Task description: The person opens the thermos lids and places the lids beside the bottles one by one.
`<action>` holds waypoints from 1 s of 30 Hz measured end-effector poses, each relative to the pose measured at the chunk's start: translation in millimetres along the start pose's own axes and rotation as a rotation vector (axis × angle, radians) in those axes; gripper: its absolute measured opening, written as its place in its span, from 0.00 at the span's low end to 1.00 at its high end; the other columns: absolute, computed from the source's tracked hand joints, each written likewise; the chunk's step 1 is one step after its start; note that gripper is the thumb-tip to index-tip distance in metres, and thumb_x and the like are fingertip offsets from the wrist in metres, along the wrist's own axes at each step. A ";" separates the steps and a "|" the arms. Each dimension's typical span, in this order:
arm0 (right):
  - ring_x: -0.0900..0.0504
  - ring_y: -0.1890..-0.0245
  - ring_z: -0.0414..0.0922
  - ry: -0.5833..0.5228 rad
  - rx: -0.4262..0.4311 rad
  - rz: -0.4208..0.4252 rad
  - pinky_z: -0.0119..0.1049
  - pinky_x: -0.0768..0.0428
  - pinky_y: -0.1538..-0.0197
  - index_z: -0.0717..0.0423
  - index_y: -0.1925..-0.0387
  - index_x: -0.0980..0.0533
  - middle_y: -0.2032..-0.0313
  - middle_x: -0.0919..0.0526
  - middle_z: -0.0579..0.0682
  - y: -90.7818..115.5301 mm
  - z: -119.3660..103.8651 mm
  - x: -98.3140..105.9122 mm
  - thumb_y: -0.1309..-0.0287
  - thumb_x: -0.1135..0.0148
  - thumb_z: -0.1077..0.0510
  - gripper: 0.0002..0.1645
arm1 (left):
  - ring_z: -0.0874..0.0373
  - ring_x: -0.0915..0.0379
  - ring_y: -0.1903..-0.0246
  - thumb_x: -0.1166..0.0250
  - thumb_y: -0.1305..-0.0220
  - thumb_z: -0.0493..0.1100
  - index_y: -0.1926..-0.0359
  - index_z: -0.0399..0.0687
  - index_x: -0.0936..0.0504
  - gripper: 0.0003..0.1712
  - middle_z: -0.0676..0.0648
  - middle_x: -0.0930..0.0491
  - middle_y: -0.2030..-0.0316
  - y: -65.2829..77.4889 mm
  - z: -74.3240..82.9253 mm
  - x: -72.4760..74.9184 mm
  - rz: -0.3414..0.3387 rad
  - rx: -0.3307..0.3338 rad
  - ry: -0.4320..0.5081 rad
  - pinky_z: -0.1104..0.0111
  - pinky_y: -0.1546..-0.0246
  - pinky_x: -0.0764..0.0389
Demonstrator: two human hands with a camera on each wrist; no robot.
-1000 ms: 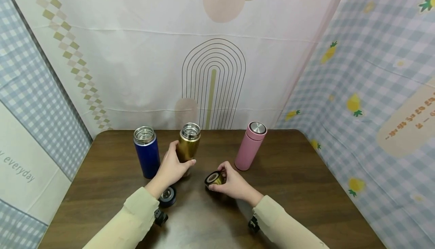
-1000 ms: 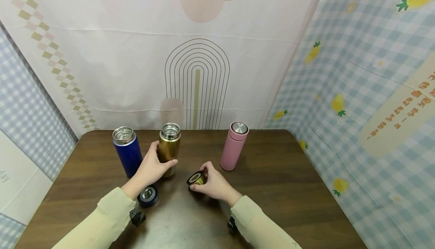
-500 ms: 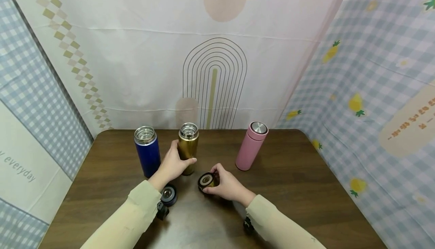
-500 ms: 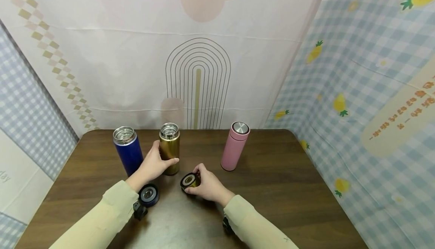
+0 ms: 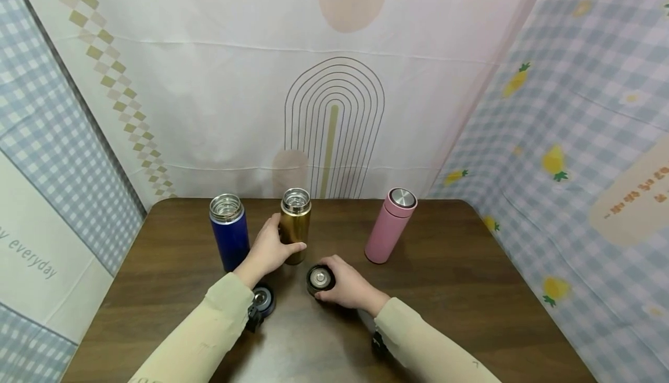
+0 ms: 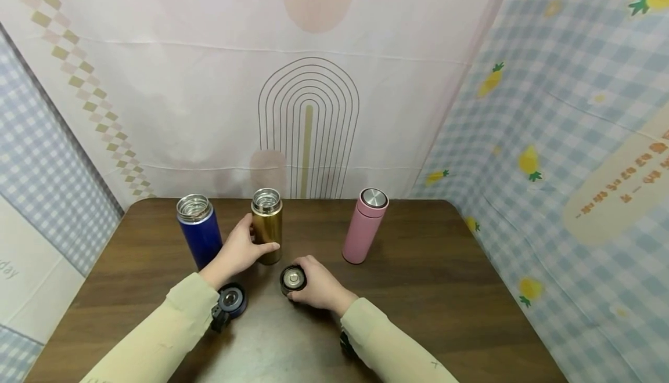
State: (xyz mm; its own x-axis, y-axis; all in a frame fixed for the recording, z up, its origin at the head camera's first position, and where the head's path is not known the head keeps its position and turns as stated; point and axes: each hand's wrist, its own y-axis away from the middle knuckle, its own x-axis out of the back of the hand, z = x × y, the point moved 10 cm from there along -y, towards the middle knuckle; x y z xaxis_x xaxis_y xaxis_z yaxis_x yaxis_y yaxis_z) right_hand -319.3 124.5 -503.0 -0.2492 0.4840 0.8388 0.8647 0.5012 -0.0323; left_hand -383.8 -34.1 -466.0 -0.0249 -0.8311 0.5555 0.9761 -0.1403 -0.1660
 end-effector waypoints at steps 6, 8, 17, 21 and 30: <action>0.26 0.52 0.41 0.028 0.032 -0.009 0.37 0.26 0.47 0.56 0.46 0.29 0.53 0.26 0.46 2.4 -2.7 0.7 0.55 0.23 0.51 0.36 | 0.47 0.29 0.46 0.21 0.54 0.49 0.41 0.44 0.34 0.43 0.42 0.28 0.48 -1.2 0.8 -4.4 -0.020 0.007 0.026 0.53 0.46 0.28; 0.26 0.52 0.42 0.035 0.036 -0.009 0.37 0.26 0.47 0.57 0.46 0.29 0.53 0.26 0.47 2.4 -3.8 1.4 0.56 0.23 0.52 0.36 | 0.47 0.29 0.46 0.21 0.54 0.49 0.41 0.44 0.34 0.43 0.42 0.28 0.48 -1.2 0.6 -4.6 -0.020 0.008 0.030 0.53 0.45 0.28; 0.27 0.52 0.43 0.060 0.005 -0.014 0.38 0.27 0.47 0.56 0.46 0.29 0.53 0.26 0.47 -1.5 -3.7 -0.9 0.55 0.23 0.50 0.37 | 0.44 0.30 0.45 0.22 0.52 0.46 0.40 0.42 0.35 0.42 0.40 0.29 0.47 -1.4 -0.5 -2.1 -0.016 0.014 0.039 0.51 0.44 0.29; 0.26 0.52 0.44 0.055 -0.004 0.000 0.39 0.26 0.47 0.58 0.46 0.29 0.53 0.25 0.48 -1.3 -4.1 1.5 0.56 0.22 0.51 0.37 | 0.44 0.31 0.44 0.23 0.50 0.47 0.38 0.41 0.36 0.43 0.39 0.30 0.46 -0.3 3.2 -2.2 -0.020 0.014 0.002 0.51 0.44 0.29; 0.30 0.41 0.48 0.002 -0.095 0.012 0.45 0.29 0.40 0.57 0.31 0.40 0.39 0.30 0.54 13.5 3.3 2.6 0.57 0.24 0.39 0.57 | 0.41 0.37 0.38 0.26 0.46 0.51 0.30 0.38 0.47 0.53 0.34 0.36 0.37 14.8 5.8 2.3 -0.023 0.047 -0.035 0.48 0.39 0.35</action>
State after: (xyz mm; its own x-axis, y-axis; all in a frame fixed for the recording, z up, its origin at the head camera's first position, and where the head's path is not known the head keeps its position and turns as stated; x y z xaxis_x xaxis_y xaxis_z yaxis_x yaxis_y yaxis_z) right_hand -309.7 134.9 -503.1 -0.2379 0.4876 0.8400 0.9052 0.4248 0.0097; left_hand -368.1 -35.0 -462.5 -0.0403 -0.8083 0.5873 0.9844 -0.1328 -0.1153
